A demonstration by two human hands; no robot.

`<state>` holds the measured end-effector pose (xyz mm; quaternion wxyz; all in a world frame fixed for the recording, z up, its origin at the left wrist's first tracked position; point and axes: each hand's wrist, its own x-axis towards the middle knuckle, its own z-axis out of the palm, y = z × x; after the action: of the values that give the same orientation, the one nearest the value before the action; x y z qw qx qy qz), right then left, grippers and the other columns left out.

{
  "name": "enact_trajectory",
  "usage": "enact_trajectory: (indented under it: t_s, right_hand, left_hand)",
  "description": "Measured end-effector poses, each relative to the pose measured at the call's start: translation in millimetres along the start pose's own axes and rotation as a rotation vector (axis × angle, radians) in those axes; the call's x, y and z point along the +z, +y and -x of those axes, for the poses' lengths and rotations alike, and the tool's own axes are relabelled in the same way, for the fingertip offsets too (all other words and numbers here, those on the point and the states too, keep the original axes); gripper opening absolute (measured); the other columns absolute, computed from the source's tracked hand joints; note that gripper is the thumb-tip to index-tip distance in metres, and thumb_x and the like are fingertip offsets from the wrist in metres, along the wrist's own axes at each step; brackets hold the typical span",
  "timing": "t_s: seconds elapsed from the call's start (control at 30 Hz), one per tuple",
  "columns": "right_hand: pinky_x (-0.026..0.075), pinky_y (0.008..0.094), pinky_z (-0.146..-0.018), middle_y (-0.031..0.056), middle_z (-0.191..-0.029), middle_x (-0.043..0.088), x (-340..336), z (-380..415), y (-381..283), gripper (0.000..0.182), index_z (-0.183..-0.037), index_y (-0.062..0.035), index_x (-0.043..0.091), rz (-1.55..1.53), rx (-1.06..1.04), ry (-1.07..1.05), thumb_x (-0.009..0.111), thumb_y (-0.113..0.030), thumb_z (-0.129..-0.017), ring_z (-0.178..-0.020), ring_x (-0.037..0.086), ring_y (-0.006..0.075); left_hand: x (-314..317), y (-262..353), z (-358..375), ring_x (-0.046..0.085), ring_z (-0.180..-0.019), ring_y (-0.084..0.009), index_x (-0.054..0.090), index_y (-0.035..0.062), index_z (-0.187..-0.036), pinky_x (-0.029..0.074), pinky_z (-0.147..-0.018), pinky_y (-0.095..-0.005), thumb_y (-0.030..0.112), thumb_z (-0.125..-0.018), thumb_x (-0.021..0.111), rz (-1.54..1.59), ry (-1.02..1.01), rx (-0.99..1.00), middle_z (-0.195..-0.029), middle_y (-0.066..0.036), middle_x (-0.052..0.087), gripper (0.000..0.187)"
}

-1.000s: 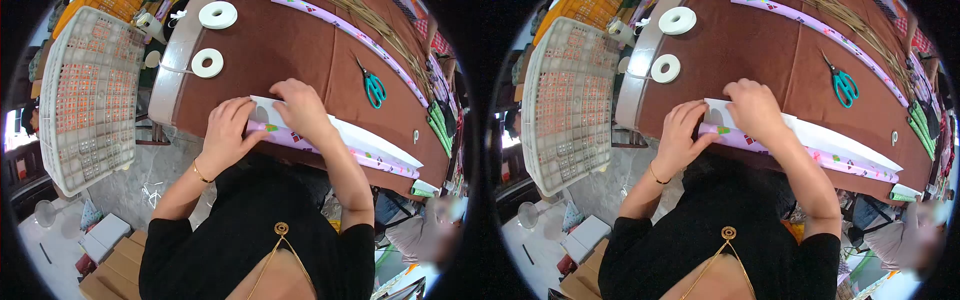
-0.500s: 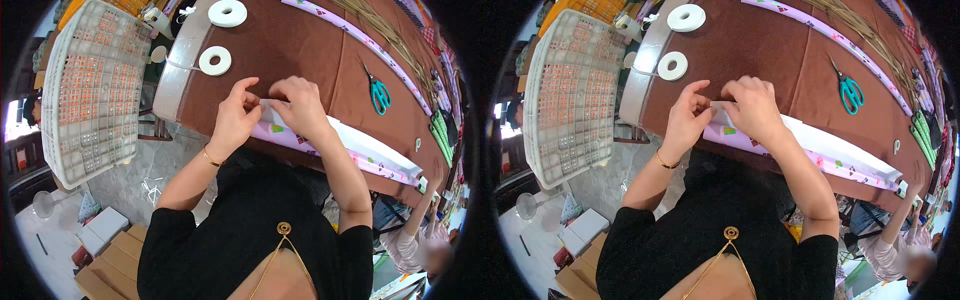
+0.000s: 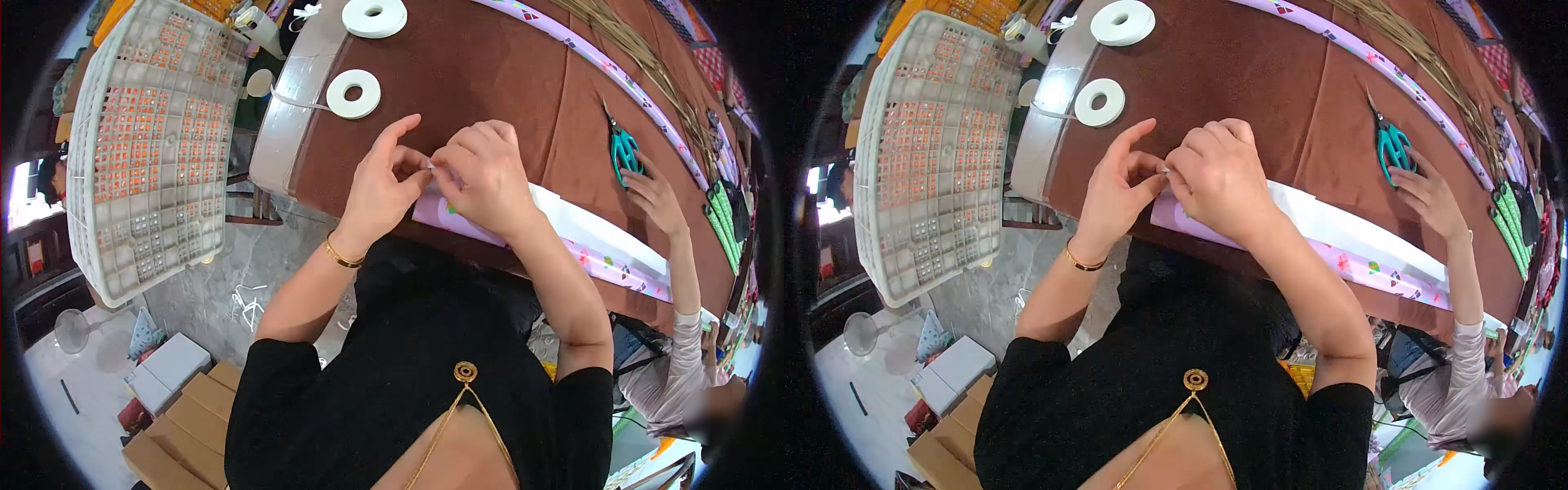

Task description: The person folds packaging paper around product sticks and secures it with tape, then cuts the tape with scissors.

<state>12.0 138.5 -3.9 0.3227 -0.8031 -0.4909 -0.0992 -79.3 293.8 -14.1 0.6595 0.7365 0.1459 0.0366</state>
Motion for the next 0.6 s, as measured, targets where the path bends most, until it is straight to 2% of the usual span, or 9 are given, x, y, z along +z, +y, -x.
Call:
enact_trajectory:
  t_s: [0.17, 0.4, 0.47, 0.6]
  right_hand:
    - [0.043, 0.0385, -0.085, 0.0028, -0.077, 0.062, -1.9, -2.1, -0.7, 0.012, -0.076, -0.0089, 0.068, -0.057, 0.032, 0.004, 0.074, -0.006, -0.067, -0.08, 0.06, 0.0229]
    - [0.042, 0.0375, -0.085, 0.0027, -0.078, 0.062, -0.5, -0.4, 2.2, 0.011, -0.077, -0.0089, 0.067, -0.152, 0.089, -0.012, 0.073, -0.005, -0.069, -0.077, 0.06, 0.022]
    - [0.042, 0.0376, -0.086, 0.0027, -0.078, 0.062, 0.3, -0.3, 1.8, 0.011, -0.078, -0.0089, 0.067, -0.146, 0.092, 0.013, 0.073, -0.004, -0.07, -0.078, 0.06, 0.0221]
    - [0.042, 0.0377, -0.087, 0.0029, -0.078, 0.061, -0.2, 0.5, 0.7, 0.012, -0.079, -0.009, 0.066, -0.132, 0.094, 0.004, 0.074, -0.005, -0.07, -0.08, 0.061, 0.0224]
  left_hand:
    - [-0.3, -1.6, 0.5, 0.065, -0.079, -0.0107, 0.046, 0.0072, -0.141, 0.053, -0.074, -0.0271, -0.004, -0.082, 0.068, 0.036, -0.017, 0.004, -0.088, -0.007, 0.071, 0.064]
    - [-2.2, -2.2, 0.8, 0.064, -0.079, -0.0107, 0.047, 0.0076, -0.141, 0.053, -0.074, -0.0274, -0.001, -0.084, 0.066, 0.005, -0.024, 0.036, -0.088, -0.007, 0.071, 0.06]
    - [-3.9, 1.1, 0.6, 0.061, -0.086, -0.0081, 0.041, 0.0046, -0.145, 0.05, -0.078, -0.0228, -0.008, -0.088, 0.062, 0.054, -0.038, -0.058, -0.094, -0.006, 0.068, 0.062]
    - [-3.0, 2.8, -0.7, 0.06, -0.084, -0.0081, 0.041, 0.004, -0.145, 0.049, -0.076, -0.0227, -0.007, -0.089, 0.06, 0.12, -0.026, -0.072, -0.093, -0.006, 0.068, 0.06]
